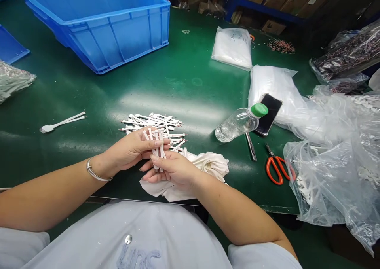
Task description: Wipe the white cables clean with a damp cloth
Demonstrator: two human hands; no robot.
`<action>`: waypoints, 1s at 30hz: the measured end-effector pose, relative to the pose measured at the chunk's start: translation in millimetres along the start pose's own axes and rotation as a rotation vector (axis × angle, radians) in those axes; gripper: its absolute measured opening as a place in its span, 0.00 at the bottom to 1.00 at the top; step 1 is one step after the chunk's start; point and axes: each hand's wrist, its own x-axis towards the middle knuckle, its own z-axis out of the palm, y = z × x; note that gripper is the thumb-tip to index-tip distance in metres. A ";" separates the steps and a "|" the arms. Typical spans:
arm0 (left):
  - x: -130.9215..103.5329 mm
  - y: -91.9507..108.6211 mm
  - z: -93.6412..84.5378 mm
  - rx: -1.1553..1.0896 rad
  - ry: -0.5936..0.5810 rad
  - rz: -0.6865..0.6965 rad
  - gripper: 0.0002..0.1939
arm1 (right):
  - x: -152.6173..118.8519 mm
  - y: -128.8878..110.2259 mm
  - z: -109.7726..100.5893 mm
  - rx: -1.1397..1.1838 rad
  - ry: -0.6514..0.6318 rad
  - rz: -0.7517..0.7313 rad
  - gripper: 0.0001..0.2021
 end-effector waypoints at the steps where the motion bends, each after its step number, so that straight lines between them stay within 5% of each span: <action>1: -0.3 0.8 0.1 -0.028 -0.004 0.005 0.12 | -0.3 -0.5 0.1 -0.001 0.001 -0.004 0.18; 10: -3.2 8.5 -0.6 -0.110 -0.078 -0.014 0.23 | -1.3 -2.4 1.2 0.006 0.062 -0.045 0.21; 18: -0.7 4.6 -2.4 -0.049 -0.129 -0.110 0.15 | -2.0 -2.7 -2.7 -0.129 -0.063 0.013 0.21; 30: -1.4 3.1 -1.0 -0.077 -0.042 -0.116 0.09 | 0.2 -2.0 -3.7 -0.183 -0.049 0.035 0.23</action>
